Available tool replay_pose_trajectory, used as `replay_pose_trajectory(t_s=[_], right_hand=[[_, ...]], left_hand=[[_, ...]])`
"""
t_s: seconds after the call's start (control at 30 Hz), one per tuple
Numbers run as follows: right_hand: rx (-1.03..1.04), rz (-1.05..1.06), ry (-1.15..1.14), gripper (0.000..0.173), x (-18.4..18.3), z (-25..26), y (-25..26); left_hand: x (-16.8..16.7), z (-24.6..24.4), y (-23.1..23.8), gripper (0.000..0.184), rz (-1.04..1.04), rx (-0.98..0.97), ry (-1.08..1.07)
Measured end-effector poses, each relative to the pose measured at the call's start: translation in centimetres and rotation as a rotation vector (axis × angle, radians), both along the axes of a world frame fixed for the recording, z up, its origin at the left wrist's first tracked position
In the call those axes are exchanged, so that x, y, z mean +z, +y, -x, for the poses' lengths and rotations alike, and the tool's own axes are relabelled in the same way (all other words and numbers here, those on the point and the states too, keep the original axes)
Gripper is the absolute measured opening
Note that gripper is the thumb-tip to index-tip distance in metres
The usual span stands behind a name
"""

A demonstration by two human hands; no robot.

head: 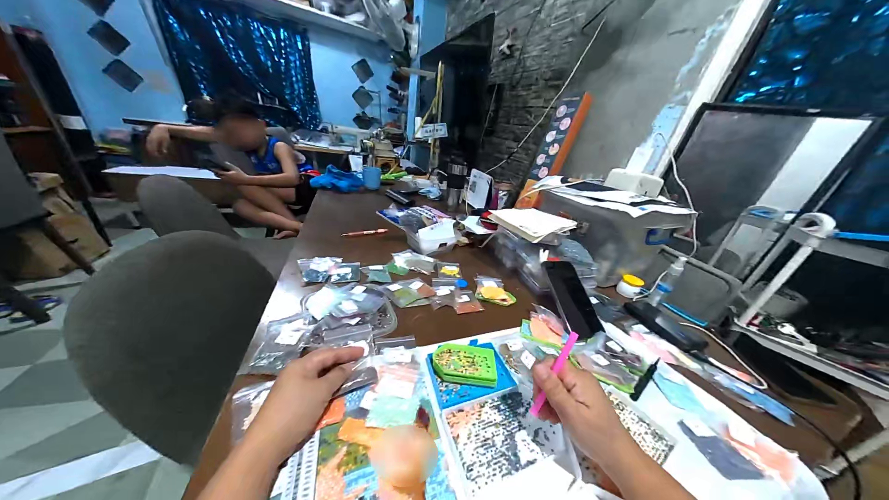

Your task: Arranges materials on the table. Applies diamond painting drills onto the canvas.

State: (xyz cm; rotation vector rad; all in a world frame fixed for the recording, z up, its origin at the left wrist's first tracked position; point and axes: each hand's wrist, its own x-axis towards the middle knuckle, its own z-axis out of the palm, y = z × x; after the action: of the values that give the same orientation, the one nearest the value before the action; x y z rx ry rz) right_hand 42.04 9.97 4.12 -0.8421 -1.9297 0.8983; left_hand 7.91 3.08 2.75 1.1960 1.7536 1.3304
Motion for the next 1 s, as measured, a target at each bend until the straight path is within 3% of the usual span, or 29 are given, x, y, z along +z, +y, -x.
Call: replay_pose_trajectory(t_s=[0.43, 0.83, 1.0], right_hand=[[-0.029, -0.096, -0.021, 0.034, -0.36, -0.2, 0.15], [-0.191, 0.02, -0.164, 0.033, 0.18, -0.41, 0.37], [-0.17, 0.077, -0.159, 0.032, 0.42, -0.41, 0.28]], left_hand=[[-0.03, 0.04, -0.06, 0.021, 0.011, 0.019, 0.016], [-0.07, 0.05, -0.1, 0.021, 0.009, 0.02, 0.015], [-0.15, 0.04, -0.04, 0.021, 0.004, 0.018, 0.017]])
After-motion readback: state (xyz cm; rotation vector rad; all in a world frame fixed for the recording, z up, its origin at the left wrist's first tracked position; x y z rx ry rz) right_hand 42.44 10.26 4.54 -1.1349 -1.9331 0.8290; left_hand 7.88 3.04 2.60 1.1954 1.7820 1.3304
